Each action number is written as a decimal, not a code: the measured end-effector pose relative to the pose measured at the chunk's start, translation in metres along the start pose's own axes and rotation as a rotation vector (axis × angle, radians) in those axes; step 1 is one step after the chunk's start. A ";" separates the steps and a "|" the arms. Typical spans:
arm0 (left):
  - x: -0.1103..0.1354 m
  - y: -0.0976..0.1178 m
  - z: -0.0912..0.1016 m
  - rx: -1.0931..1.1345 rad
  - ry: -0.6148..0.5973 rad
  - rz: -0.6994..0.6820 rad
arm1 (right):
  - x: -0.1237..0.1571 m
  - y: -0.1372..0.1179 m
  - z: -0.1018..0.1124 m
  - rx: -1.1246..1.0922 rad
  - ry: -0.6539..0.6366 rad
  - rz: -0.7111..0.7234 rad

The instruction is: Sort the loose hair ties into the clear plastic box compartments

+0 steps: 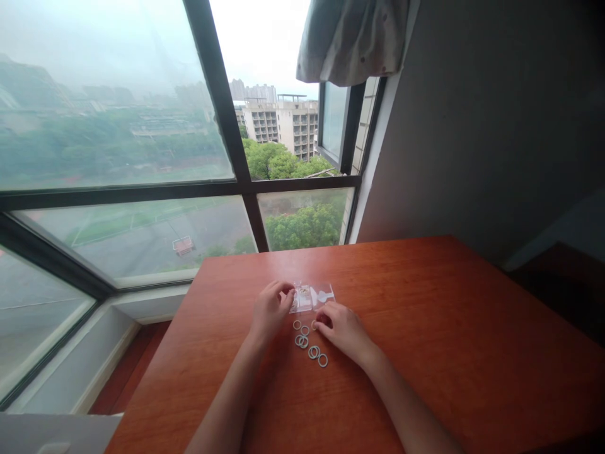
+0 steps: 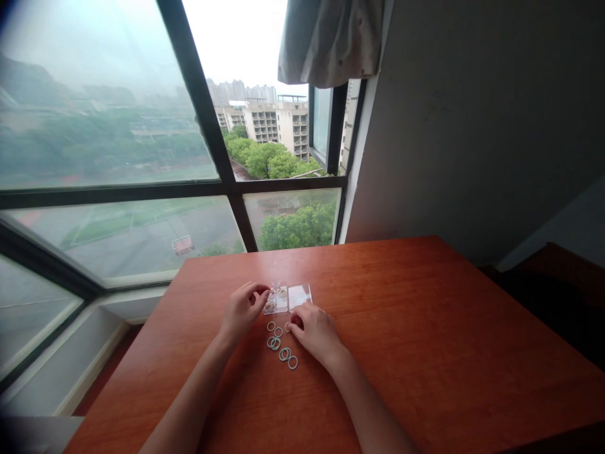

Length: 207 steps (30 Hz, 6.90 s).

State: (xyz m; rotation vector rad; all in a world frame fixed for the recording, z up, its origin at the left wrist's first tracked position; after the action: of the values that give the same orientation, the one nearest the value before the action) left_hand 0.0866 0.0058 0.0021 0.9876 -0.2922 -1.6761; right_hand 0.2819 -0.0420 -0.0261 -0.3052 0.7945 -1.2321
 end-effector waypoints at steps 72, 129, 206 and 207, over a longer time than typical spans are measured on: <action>-0.001 0.006 0.015 -0.162 -0.292 -0.071 | 0.004 -0.012 -0.013 -0.058 -0.038 -0.004; 0.006 0.011 0.005 -0.473 -0.375 0.110 | -0.003 0.005 0.002 0.170 0.054 -0.109; 0.001 -0.003 0.002 -0.141 -0.030 -0.009 | 0.000 0.001 0.016 -0.215 -0.316 -0.017; 0.001 -0.003 0.003 -0.141 -0.028 -0.009 | 0.000 0.000 0.017 -0.213 -0.334 -0.012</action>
State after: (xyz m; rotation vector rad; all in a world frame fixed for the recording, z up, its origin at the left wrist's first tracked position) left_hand 0.0826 0.0052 0.0020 0.8624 -0.1854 -1.6958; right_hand 0.2939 -0.0455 -0.0141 -0.6722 0.6333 -1.0714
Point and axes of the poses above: each hand's wrist, its own x-axis away from the middle knuckle, its own z-axis out of the back of the hand, y = z × x, the point moved 1 cm from there along -x, towards the middle knuckle, and after that the axes turned 10 degrees about y, right-handed, at the moved point
